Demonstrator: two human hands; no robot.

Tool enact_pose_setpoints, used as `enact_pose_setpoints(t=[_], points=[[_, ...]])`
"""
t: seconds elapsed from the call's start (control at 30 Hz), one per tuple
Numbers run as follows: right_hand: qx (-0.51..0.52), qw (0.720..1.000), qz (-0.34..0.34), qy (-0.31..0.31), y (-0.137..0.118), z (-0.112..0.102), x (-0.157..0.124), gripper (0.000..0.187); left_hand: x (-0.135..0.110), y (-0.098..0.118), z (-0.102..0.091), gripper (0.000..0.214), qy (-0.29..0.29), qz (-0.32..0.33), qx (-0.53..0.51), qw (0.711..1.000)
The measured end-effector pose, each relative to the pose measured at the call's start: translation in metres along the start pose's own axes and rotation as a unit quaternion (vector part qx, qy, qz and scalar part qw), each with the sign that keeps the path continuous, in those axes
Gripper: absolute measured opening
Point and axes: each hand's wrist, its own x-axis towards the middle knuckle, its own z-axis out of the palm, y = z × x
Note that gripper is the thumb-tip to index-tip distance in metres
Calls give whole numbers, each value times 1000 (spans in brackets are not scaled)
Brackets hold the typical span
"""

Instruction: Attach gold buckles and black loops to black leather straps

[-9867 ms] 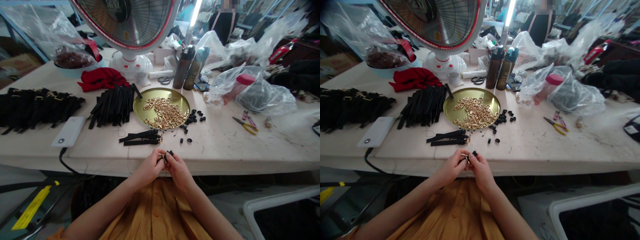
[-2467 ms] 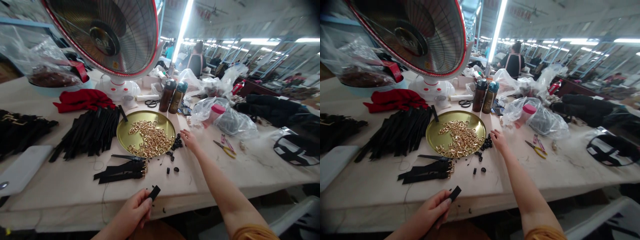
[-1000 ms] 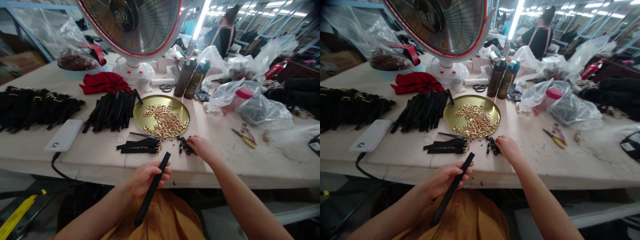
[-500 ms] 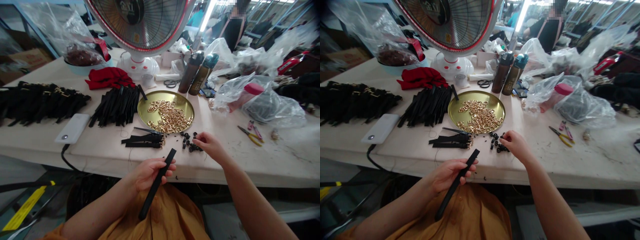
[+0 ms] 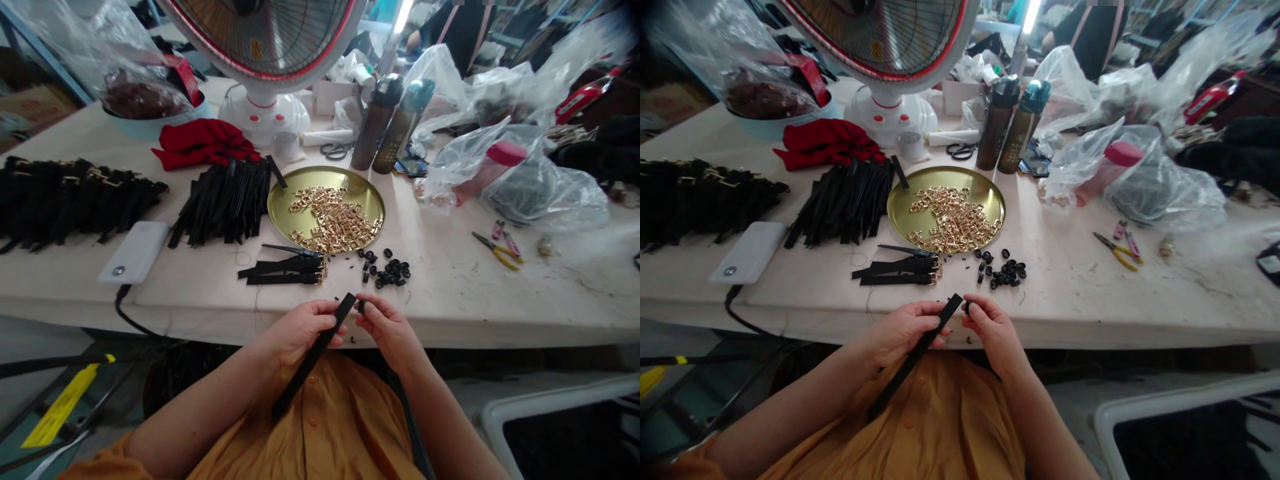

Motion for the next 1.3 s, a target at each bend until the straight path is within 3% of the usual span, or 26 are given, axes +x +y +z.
enact_pose_setpoints(t=[0.2,0.57,0.67,0.77,0.87,1.03,1.13,1.23,1.3], points=[[69,997,31,3,13,4,-3,22,4,-1,-2,39,-47,-11,-7,999],[73,996,46,19,15,7,-2,20,5,0,1,35,-48,-36,-12,998],[79,996,48,19,15,7,-3,22,6,-2,-2,34,-56,-28,21,998],[87,995,50,21,13,8,-6,25,8,-2,-6,26,-27,-3,136,990],[77,996,40,31,12,9,-10,24,9,1,-7,22,1,60,302,951],[-4,998,-30,57,15,10,-15,23,4,-2,-2,24,66,188,529,825],[-111,989,-79,57,18,7,-18,22,0,-6,-1,25,61,208,595,774],[-235,962,-135,32,20,3,-22,18,-2,-9,-1,26,50,200,658,725],[-279,948,-155,15,19,3,-23,16,-2,-10,1,27,49,194,670,715]])
